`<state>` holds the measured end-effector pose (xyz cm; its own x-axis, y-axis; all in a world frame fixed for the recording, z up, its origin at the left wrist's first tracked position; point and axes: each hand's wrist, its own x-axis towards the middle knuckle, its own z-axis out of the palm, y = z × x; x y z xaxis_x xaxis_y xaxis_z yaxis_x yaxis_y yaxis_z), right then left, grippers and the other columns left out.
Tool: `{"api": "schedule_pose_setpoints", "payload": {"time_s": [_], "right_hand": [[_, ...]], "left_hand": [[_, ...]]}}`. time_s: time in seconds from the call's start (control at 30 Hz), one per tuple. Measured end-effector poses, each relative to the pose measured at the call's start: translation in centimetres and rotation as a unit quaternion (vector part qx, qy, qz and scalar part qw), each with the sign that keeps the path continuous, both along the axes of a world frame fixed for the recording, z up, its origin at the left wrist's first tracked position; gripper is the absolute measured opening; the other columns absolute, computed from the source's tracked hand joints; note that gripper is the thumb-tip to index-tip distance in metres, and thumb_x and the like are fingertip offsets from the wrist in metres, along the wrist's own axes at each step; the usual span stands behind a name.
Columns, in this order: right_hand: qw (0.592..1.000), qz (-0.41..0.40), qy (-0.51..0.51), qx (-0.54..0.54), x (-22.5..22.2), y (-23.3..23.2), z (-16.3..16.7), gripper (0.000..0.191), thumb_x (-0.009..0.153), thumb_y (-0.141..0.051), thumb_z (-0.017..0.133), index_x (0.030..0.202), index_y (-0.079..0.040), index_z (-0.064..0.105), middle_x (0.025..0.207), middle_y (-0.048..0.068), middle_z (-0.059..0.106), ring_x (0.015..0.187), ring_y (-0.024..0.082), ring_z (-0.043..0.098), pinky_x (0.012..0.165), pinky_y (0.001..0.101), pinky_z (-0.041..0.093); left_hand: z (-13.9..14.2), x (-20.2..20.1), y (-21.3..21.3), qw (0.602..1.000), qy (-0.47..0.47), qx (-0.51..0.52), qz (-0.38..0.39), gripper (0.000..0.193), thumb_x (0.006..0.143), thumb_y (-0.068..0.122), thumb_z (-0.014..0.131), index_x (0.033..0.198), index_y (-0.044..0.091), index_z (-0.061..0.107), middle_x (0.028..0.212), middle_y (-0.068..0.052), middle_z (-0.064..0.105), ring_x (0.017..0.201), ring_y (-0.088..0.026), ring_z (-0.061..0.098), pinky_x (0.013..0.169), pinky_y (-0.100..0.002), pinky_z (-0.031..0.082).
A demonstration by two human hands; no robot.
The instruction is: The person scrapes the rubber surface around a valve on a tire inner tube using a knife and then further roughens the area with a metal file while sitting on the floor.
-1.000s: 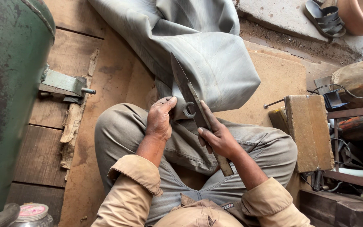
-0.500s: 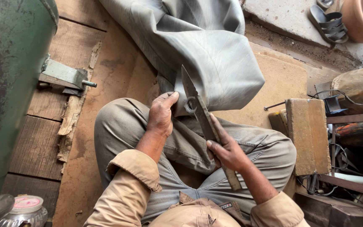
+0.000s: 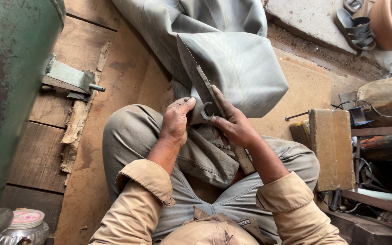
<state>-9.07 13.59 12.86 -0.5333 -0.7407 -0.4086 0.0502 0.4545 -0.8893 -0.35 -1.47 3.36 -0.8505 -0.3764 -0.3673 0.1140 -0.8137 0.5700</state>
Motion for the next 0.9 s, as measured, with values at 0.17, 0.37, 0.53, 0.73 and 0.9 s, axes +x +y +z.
{"api": "schedule_pose_setpoints", "payload": {"time_s": [0.17,0.37,0.53,0.73,0.9], "right_hand": [[1.000,0.006,0.001,-0.012,0.5,1.1,-0.3,0.085,0.098,-0.007,0.058,0.166,-0.029,0.012,0.074,0.000,0.061,0.059,0.007,0.056,0.050,0.0248,0.051],[1.000,0.025,0.007,0.007,0.3,2.5,-0.6,0.085,0.099,-0.009,0.058,0.167,-0.030,0.013,0.071,0.001,0.060,0.059,0.008,0.053,0.052,0.0251,0.050],[1.000,0.020,-0.017,0.003,1.7,4.6,-1.2,0.084,0.099,-0.012,0.058,0.167,-0.029,0.011,0.076,0.000,0.059,0.060,0.009,0.053,0.054,0.0271,0.050],[0.999,0.010,-0.032,0.008,4.3,7.7,-1.2,0.086,0.099,-0.012,0.059,0.166,-0.029,0.009,0.069,0.001,0.059,0.056,0.008,0.053,0.050,0.0251,0.049],[0.997,-0.005,-0.058,0.042,4.3,8.0,-1.0,0.085,0.097,-0.012,0.057,0.166,-0.030,0.009,0.064,0.002,0.058,0.048,0.008,0.050,0.045,0.0256,0.046]], "left_hand": [[-0.4,0.2,0.2,1.000,-0.004,-0.002,-0.004,0.015,0.097,0.013,0.065,0.095,0.001,0.073,0.091,-0.005,0.073,0.084,-0.013,0.064,0.084,-0.028,0.050],[-0.6,0.3,0.0,1.000,0.003,0.011,-0.005,0.013,0.095,0.011,0.066,0.094,0.001,0.074,0.090,-0.004,0.073,0.084,-0.013,0.064,0.082,-0.027,0.050],[-0.9,0.3,0.2,1.000,0.004,0.014,0.009,0.011,0.094,0.010,0.068,0.092,0.000,0.074,0.088,-0.005,0.074,0.081,-0.014,0.064,0.080,-0.028,0.051],[-1.5,0.1,0.2,0.999,-0.005,0.014,0.028,0.011,0.093,0.009,0.069,0.092,0.000,0.074,0.088,-0.005,0.073,0.080,-0.013,0.065,0.079,-0.027,0.051],[-1.2,0.1,0.3,0.999,-0.004,0.000,0.043,0.012,0.095,0.009,0.067,0.097,-0.001,0.074,0.091,-0.005,0.073,0.083,-0.012,0.065,0.081,-0.026,0.051]]}}
